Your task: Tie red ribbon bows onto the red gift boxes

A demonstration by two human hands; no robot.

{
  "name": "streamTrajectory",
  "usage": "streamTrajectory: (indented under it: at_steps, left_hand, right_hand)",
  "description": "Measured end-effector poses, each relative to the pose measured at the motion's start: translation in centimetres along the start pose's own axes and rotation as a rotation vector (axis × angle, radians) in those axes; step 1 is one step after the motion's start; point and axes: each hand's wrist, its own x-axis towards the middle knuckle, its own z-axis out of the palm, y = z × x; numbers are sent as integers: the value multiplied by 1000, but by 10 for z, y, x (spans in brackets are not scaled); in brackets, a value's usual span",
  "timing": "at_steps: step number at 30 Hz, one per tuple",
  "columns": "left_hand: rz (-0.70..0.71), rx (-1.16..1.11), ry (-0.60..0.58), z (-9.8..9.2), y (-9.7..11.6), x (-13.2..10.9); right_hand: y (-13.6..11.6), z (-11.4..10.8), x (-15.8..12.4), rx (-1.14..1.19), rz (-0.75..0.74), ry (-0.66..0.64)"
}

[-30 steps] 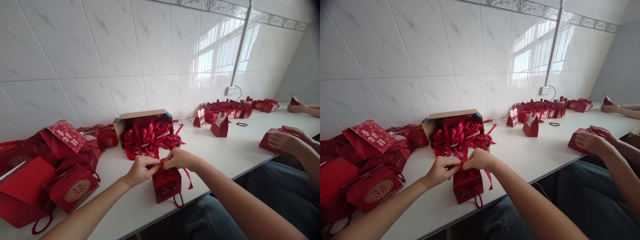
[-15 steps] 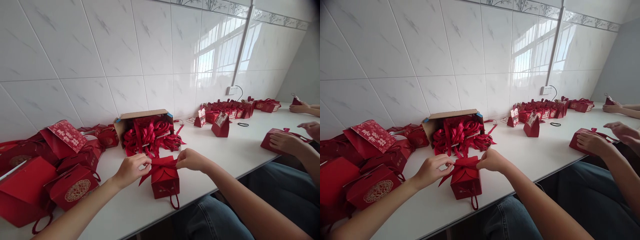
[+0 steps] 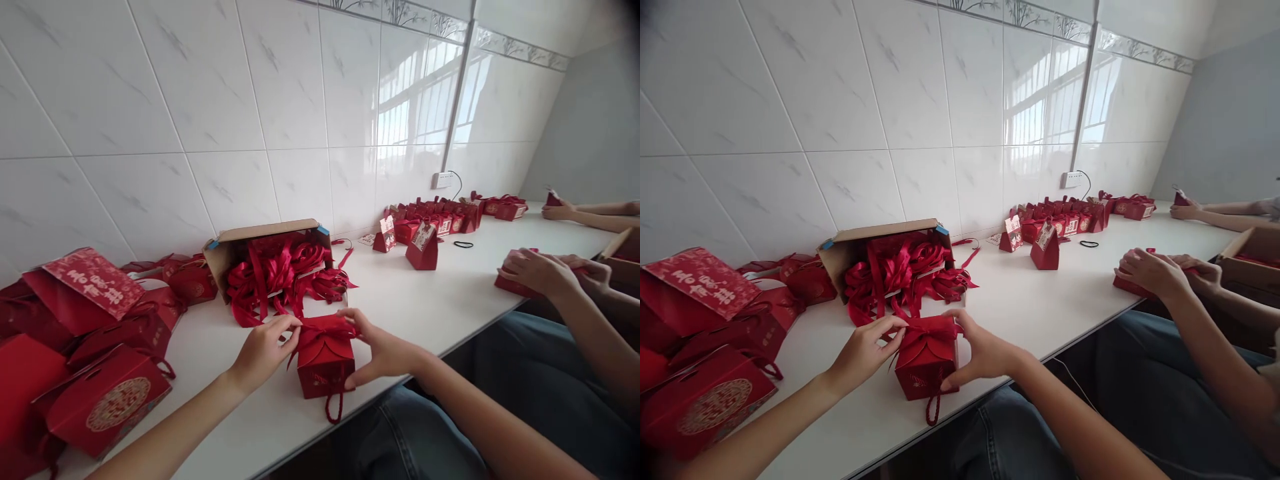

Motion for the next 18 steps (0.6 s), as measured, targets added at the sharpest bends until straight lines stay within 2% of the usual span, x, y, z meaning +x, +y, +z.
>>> streamTrajectory:
  at_steps: [3, 5, 7, 8, 10, 12, 15, 18]
  left_hand:
    - [-57, -102, -33, 12, 8, 5]
    - [-100, -135, -57, 13, 11, 6]
    - [-137, -154, -92, 9, 10, 3]
    - [-151, -157, -107, 6, 8, 1]
    - [-178, -149, -126, 0, 5, -2]
    - [-203, -126, -129, -5, 4, -5]
    - [-204, -74, -147, -8, 3, -7]
    - [-187, 39, -130, -18, -1, -13]
  right_hand:
    - [15, -2, -20, 33, -28, 92]
    - [25, -20, -37, -56, 59, 178]
    - [39, -50, -52, -299, 258, 337]
    - [48, -68, -59, -489, 417, 504]
    - [69, -99, -67, -627, 601, 742]
    - [91, -120, -71, -708, 773, 866]
    - [118, -126, -70, -793, 940, 842]
    - [130, -122, -71, -867, 1012, 750]
